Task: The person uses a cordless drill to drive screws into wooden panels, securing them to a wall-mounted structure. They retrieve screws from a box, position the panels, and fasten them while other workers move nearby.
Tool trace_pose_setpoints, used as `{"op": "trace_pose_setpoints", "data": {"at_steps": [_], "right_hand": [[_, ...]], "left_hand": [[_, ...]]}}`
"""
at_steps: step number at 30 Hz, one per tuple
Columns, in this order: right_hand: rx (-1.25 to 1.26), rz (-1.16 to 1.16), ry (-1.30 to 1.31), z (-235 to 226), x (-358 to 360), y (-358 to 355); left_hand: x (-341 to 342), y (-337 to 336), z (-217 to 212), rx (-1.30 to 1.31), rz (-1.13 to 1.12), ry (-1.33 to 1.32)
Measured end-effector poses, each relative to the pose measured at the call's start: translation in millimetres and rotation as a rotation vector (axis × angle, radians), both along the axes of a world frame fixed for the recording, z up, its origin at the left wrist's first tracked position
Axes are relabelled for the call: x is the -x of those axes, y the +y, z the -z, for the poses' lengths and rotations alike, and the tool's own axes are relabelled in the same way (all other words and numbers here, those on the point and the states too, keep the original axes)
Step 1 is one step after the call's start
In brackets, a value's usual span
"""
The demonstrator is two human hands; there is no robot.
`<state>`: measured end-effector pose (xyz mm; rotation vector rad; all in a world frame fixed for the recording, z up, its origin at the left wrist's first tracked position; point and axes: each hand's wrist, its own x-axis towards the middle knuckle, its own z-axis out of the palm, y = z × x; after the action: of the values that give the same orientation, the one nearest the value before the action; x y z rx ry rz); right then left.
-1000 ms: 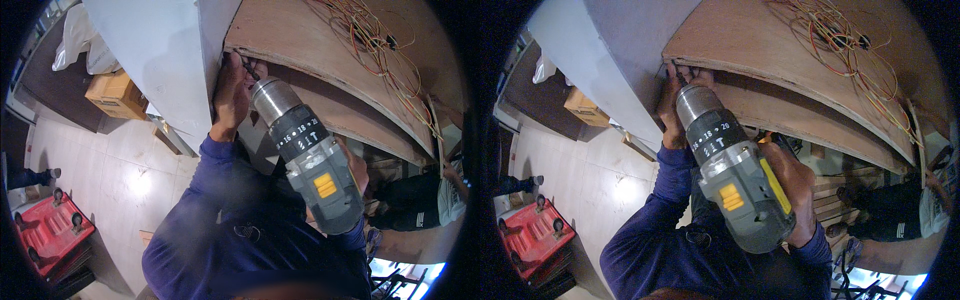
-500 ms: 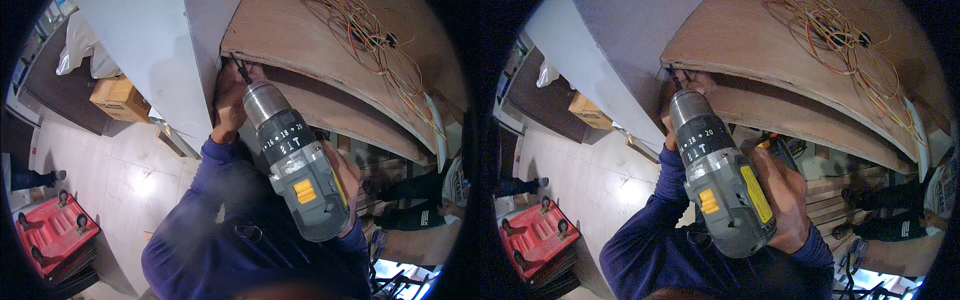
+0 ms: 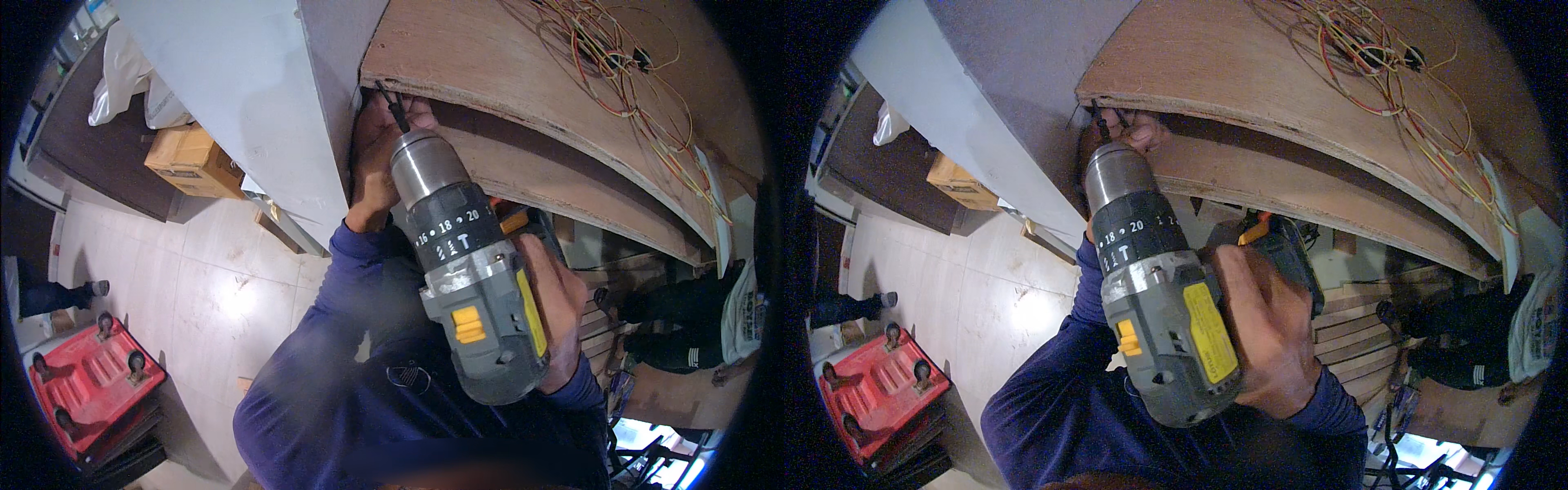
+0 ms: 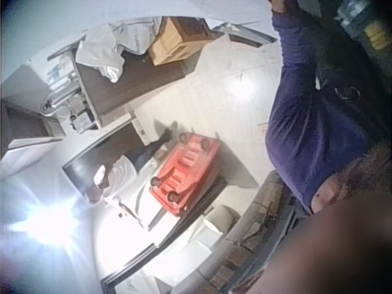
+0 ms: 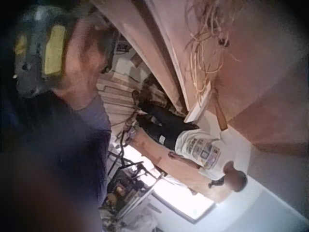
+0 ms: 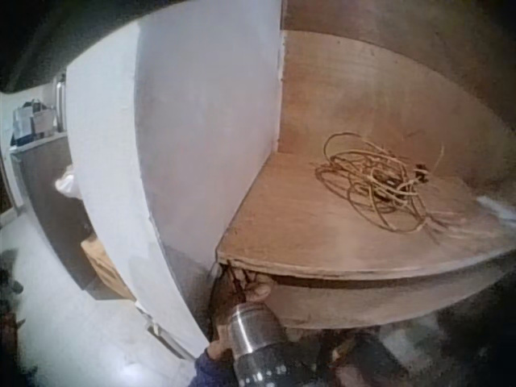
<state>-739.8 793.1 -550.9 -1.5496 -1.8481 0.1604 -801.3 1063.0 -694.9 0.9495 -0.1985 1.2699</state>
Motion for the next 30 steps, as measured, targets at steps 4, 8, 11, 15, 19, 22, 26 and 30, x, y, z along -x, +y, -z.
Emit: {"op": "trace_pose_setpoints", "data": {"at_steps": [4, 8, 11, 15, 19, 22, 26, 30], "right_hand": [[0.056, 0.014, 0.005, -5.0, 3.1, 1.2], [0.089, 0.022, 0.017, -8.1, 4.1, 2.8], [0.060, 0.030, -0.015, -6.5, 5.2, 4.5], [0.009, 0.048, -0.073, -3.7, 5.6, 6.2], [0.006, 0.043, -0.086, -3.4, 3.4, 8.4], [0.007, 0.052, -0.111, -4.7, 1.7, 10.6], [0.074, 0.027, -0.025, -7.4, 0.5, 13.0], [0.039, 0.011, -0.079, -8.9, -2.1, 16.9]], "left_hand": [[6.2, 2.2, -1.2, -0.045, -0.061, 0.146], [13.5, -18.9, -16.0, 0.030, -0.098, 0.204], [9.9, -24.8, -25.6, 0.072, -0.151, 0.213], [2.9, -13.2, -29.5, -0.022, -0.078, 0.042], [11.9, -11.5, -21.6, 0.022, 0.160, 0.008], [9.1, -9.6, -18.1, -0.019, 0.182, -0.029], [-1.0, -2.1, -15.0, 0.012, 0.380, -0.254], [1.4, -0.7, -12.4, -0.027, 0.286, -0.165]]}}
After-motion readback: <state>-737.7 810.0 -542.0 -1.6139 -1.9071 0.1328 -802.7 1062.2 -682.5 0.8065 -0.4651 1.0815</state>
